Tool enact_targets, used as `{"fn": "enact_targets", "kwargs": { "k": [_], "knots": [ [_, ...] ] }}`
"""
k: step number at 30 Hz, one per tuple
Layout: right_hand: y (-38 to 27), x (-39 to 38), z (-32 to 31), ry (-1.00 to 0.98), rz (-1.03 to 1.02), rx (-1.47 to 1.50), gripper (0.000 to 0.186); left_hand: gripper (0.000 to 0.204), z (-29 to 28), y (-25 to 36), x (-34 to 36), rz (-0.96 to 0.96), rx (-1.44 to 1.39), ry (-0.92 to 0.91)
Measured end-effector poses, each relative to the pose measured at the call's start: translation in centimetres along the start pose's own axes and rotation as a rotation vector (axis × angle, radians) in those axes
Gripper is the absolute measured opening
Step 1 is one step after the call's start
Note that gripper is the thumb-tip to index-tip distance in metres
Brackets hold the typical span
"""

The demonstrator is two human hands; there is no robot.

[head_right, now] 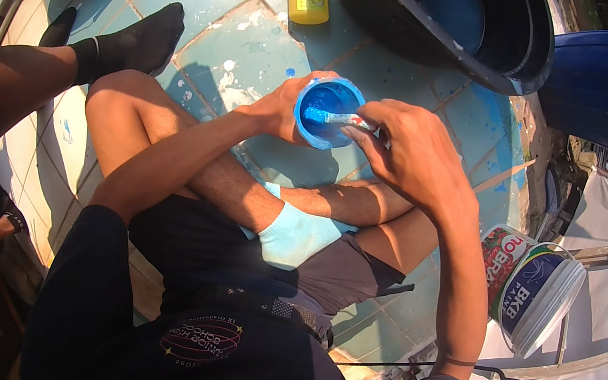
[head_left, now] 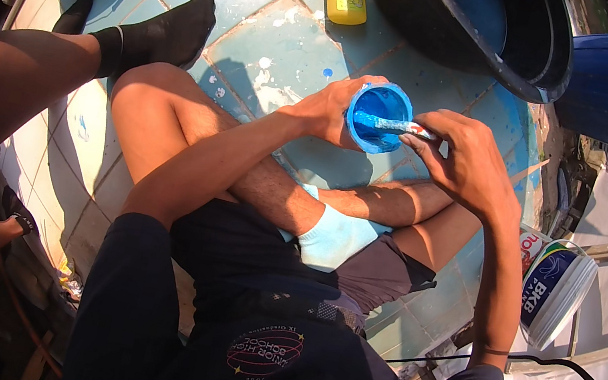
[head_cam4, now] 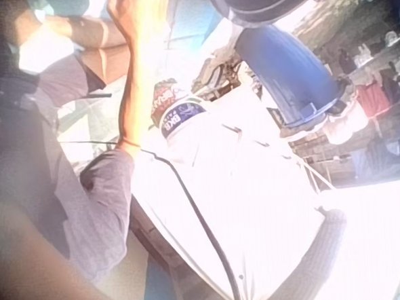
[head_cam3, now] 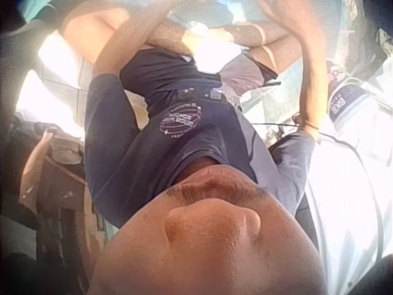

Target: Mixing blue paint in a plastic cup with a brush and adding water.

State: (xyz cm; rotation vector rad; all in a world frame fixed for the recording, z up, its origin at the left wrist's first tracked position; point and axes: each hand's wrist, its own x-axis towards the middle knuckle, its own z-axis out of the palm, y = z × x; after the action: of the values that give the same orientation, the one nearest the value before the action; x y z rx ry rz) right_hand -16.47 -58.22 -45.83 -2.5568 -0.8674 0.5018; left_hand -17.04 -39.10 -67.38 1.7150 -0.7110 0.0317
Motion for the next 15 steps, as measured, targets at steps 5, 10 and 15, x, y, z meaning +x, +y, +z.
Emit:
{"fn": "enact_targets", "kwargs": {
  "k": [5, 10, 15],
  "knots": [
    [0.4, 0.2, 3.1, 0.065, -0.055, -0.017, 0.016, 0.102, 0.1, -0.1, -0.1, -0.035, -0.038, -0.002],
    [-0.2, -0.1, 4.6, 0.092, -0.103, -0.113, 0.014, 0.104, 0.1, -0.4, -0.1, 0.019, -0.009, 0.028],
    [0.2, -1.4, 6.3, 0.246, -0.225, -0.380, 0.017, 0.104, 0.1, 0.2, -0.2, -0.034, -0.033, 0.038]
  ]
}}
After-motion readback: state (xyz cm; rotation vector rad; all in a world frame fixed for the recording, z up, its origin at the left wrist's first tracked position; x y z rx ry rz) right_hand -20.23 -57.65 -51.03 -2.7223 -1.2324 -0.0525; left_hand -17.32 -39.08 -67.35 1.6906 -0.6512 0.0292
